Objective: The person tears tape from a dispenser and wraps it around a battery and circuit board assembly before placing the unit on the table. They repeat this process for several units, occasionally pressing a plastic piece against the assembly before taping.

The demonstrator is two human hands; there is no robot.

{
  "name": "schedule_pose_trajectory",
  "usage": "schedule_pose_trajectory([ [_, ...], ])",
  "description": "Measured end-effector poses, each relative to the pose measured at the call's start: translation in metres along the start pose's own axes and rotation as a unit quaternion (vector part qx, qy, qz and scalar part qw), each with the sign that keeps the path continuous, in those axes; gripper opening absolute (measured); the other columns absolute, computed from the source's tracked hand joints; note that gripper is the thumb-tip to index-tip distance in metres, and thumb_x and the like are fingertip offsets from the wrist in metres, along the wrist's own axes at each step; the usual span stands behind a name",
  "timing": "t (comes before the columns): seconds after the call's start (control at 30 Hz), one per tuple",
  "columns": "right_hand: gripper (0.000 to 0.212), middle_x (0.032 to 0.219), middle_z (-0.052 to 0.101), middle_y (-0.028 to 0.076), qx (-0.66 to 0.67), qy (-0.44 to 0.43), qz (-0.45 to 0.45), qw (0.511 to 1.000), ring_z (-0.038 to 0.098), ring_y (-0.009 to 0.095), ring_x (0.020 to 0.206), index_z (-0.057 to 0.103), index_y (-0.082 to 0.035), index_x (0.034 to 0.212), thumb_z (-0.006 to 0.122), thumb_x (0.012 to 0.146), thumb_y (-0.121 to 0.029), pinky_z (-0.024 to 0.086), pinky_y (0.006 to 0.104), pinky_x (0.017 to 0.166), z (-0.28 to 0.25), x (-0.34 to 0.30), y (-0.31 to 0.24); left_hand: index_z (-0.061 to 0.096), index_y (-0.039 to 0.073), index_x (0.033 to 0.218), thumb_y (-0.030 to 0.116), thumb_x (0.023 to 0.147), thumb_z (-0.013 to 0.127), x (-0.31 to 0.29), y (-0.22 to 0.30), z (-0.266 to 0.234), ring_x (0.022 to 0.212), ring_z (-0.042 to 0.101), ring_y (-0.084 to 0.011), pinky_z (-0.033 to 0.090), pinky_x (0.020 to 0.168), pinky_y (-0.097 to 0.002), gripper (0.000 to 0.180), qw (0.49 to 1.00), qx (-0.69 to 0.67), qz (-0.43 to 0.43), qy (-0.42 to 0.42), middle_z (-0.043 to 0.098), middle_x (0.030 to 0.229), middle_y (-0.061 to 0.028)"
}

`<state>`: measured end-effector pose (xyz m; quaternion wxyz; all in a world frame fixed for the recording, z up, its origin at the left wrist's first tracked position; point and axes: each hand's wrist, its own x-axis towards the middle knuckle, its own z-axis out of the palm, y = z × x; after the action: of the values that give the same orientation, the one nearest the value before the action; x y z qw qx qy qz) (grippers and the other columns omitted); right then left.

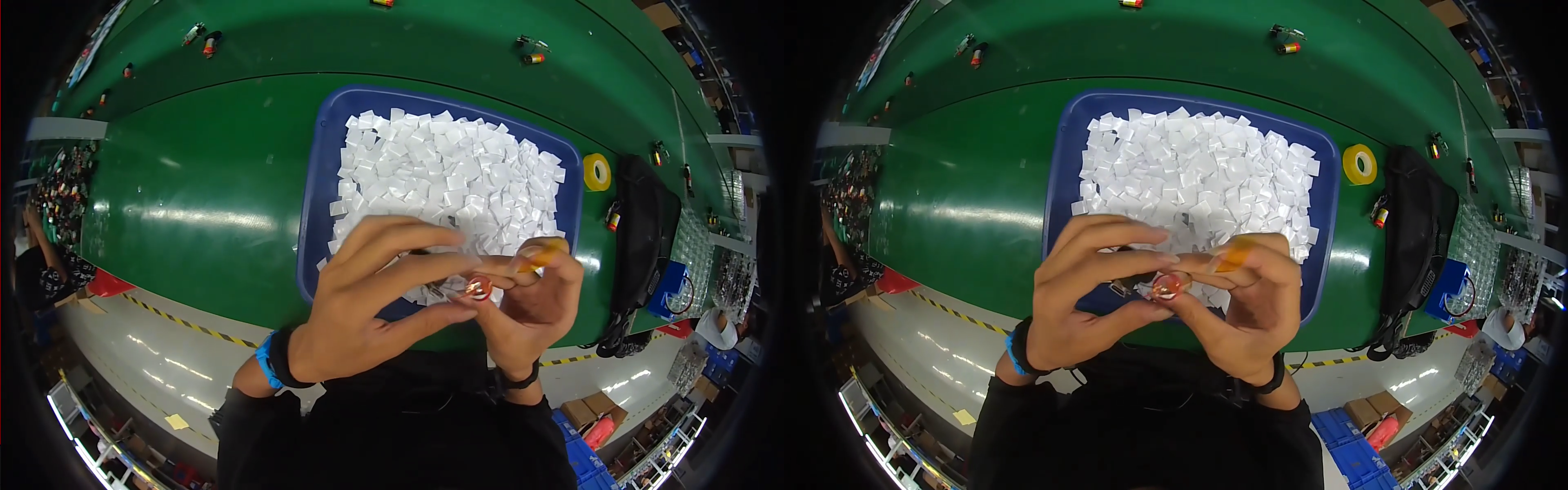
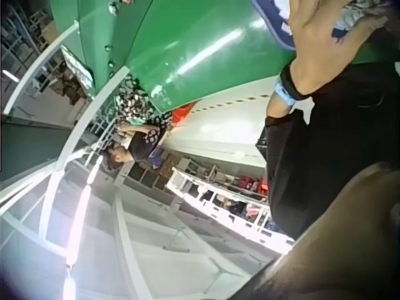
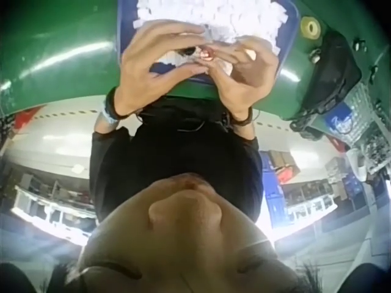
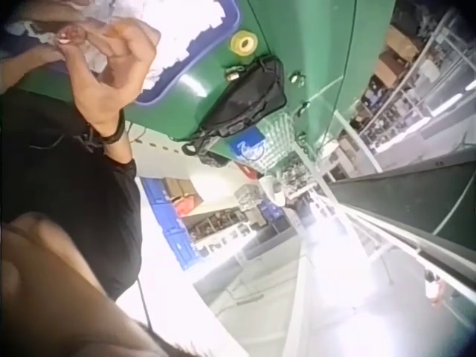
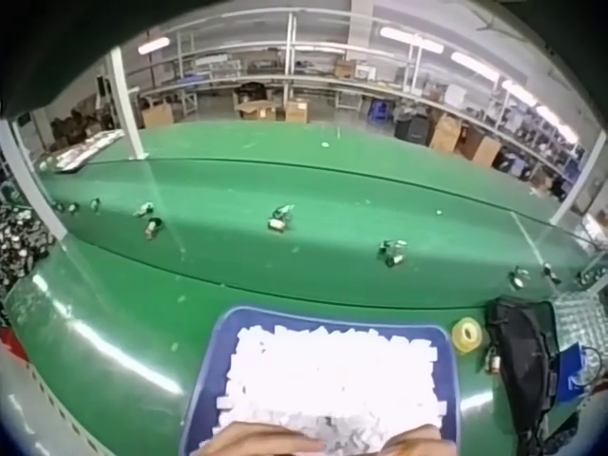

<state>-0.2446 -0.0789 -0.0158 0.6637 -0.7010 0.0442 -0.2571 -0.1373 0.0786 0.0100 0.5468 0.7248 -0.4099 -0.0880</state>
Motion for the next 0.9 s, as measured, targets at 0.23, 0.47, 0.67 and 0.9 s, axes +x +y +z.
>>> schedule_pose_trajectory([
  [0.23, 0.058, 0.105, 0.061, 0.015, -0.078, 0.001, -0.024, 0.997, 0.059, 0.022, 0.104, 0.046, 0.003, 0.123, 0.078, 0.074, 0.008, 0.054, 0.0328, 0.082, 0.005, 0.009, -0.009, 0.071, 0.003, 0.101, 0.01, 0.068, 0.085, 0.004, -0.006, 0.0, 0.104, 0.063, -0.0303, 0.052, 0.086, -0.0358, 0.036, 0.999, -0.01, 0.025, 0.02, 0.067, 0.116, -0.0135],
  [0.47, 0.039, 0.093, 0.065, 0.016, -0.025, -0.091, -0.015, 0.995, 0.064, 0.021, 0.09, 0.056, 0.004, 0.116, 0.074, 0.082, 0.003, 0.053, 0.0294, 0.074, -0.029, 0.003, -0.016, 0.069, 0.0, 0.096, 0.001, 0.065, 0.084, 0.0, -0.006, 0.002, 0.093, 0.07, -0.0317, 0.057, 0.082, -0.0349, 0.034, 0.997, -0.019, 0.023, 0.068, 0.069, 0.111, -0.0146],
  [0.67, 0.038, 0.081, 0.065, 0.011, 0.01, -0.055, 0.097, 0.994, 0.066, 0.017, 0.075, 0.055, 0.007, 0.12, 0.068, 0.085, 0.008, 0.052, 0.0244, 0.067, -0.01, 0.009, -0.045, 0.066, 0.0, 0.096, -0.003, 0.067, 0.082, -0.002, -0.003, -0.003, 0.09, 0.071, -0.0311, 0.059, 0.08, -0.0347, 0.033, 0.982, 0.129, 0.128, 0.041, 0.072, 0.103, -0.0146],
  [0.9, 0.065, 0.072, 0.055, 0.006, 0.016, -0.041, 0.159, 0.986, 0.055, 0.012, 0.059, 0.034, 0.007, 0.139, 0.068, 0.086, -0.007, 0.056, 0.0278, 0.059, -0.001, 0.017, -0.045, 0.064, -0.001, 0.103, -0.005, 0.065, 0.08, 0.001, 0.0, -0.009, 0.095, 0.069, -0.0319, 0.06, 0.084, -0.0384, 0.041, 0.979, 0.158, 0.127, 0.028, 0.072, 0.104, -0.0148],
])
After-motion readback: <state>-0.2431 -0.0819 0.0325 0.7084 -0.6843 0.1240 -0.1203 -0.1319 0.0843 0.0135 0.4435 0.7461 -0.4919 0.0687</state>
